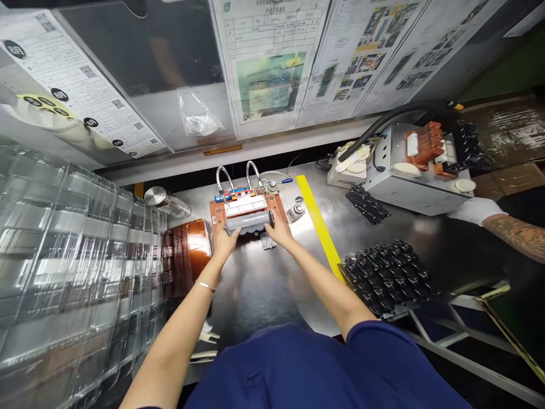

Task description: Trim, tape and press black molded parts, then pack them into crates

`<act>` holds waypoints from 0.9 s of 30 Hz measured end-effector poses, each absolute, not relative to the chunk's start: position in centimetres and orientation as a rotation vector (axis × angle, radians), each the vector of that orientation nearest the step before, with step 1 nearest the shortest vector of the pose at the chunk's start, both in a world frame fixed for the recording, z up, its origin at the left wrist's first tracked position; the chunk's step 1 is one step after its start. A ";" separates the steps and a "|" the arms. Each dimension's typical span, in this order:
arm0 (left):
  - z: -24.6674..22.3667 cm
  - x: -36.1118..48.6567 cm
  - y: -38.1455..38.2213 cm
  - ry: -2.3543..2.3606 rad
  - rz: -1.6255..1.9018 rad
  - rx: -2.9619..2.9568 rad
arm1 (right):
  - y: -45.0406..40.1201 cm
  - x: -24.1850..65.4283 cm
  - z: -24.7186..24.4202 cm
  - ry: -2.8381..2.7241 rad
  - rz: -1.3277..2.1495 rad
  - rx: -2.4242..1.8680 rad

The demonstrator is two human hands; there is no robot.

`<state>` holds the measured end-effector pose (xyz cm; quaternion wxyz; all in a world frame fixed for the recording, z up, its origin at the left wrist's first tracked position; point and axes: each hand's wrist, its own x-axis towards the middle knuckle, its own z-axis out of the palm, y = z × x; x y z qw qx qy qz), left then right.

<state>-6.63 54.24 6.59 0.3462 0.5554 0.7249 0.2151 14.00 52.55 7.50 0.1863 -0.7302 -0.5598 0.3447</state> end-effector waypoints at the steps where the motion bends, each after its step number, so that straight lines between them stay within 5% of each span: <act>1: 6.9 -7.0 52.3 1.846 0.621 1.425 | 51.0 14.2 7.4 -1.532 1.026 -1.999; 11: 11.1 -9.4 37.7 1.197 1.421 2.367 | 39.4 11.2 11.1 -1.701 1.213 -1.798; 17: 13.2 -10.5 35.8 1.246 1.437 2.557 | 34.8 7.4 14.8 -1.576 2.142 -0.801; 19: 14.8 -12.0 35.1 1.364 1.421 2.602 | 35.0 8.2 13.8 -1.431 2.304 -0.774; 24: 23.5 -19.0 34.1 1.992 1.528 2.611 | 35.4 10.4 7.6 -2.027 1.663 -1.821; 27: 30.4 -23.8 34.0 2.575 1.545 2.298 | 33.2 11.8 4.0 -2.256 1.470 -1.882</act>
